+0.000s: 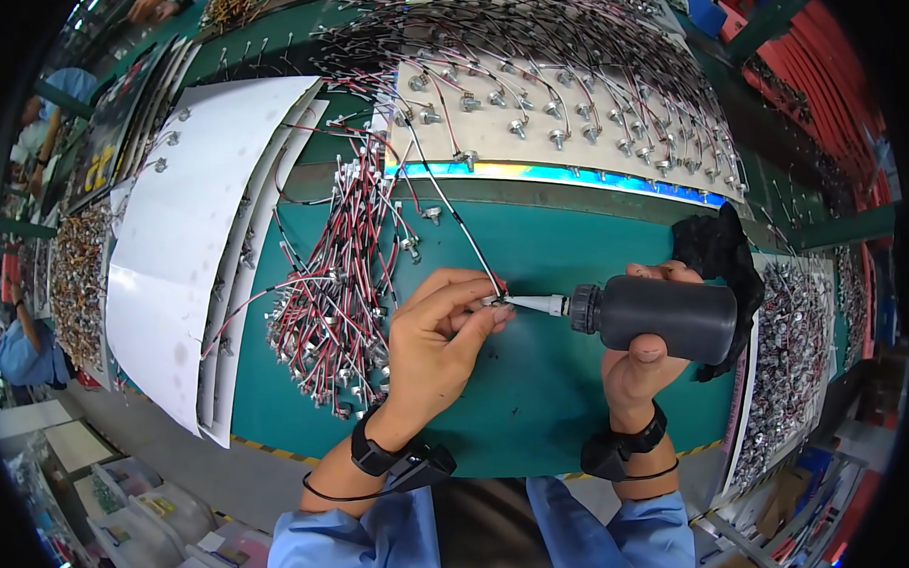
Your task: The person picks up a wire assembly, applies glue to the connector from a squeeze bottle, and places it onto a stack of paper. This process is repeated several times, occasionally wiping the tip of the glue bottle with a black cloth.
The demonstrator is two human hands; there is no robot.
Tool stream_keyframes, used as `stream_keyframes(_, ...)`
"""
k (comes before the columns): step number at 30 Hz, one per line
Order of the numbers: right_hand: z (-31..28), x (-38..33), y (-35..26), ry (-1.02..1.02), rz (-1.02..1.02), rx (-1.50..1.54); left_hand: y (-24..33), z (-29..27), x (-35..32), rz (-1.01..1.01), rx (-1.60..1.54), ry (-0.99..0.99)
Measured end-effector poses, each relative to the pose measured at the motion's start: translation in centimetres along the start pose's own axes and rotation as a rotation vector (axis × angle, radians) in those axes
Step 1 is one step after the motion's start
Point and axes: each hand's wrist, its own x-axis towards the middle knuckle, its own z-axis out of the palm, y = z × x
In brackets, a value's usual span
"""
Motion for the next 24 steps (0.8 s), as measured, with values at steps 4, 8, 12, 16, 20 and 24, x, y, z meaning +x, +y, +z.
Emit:
stream_keyframes(4, -0.02, 0.00, 0.05, -0.004, 0.006, 0.011, -0.09, 0.00, 0.03, 0.002, -0.015, -0.004)
stream_keyframes(8, -0.07, 0.03, 0.15, -0.010, 0.004, 0.025, -0.08, 0.03, 0.07, -0.006, -0.055, -0.001)
stream_keyframes(12, -0.25, 0.03, 0.34, -0.017, -0.011, 0.022, 0.00, -0.02, 0.09, -0.025, -0.077, -0.011)
stream_keyframes(16, -0.40, 0.05, 0.36, -0.016, -0.022, 0.016, 0.00, -0.04, 0.08, -0.038, -0.087, -0.019)
stream_keyframes(20, -0.56, 0.10, 0.36, -0.016, -0.028, 0.011, -0.06, -0.06, 0.08, -0.041, -0.106, -0.023)
stream_keyframes(24, -0.35, 0.17, 0.24, -0.010, -0.025, 0.025, -0.08, -0.03, 0.11, -0.033, -0.104, -0.023)
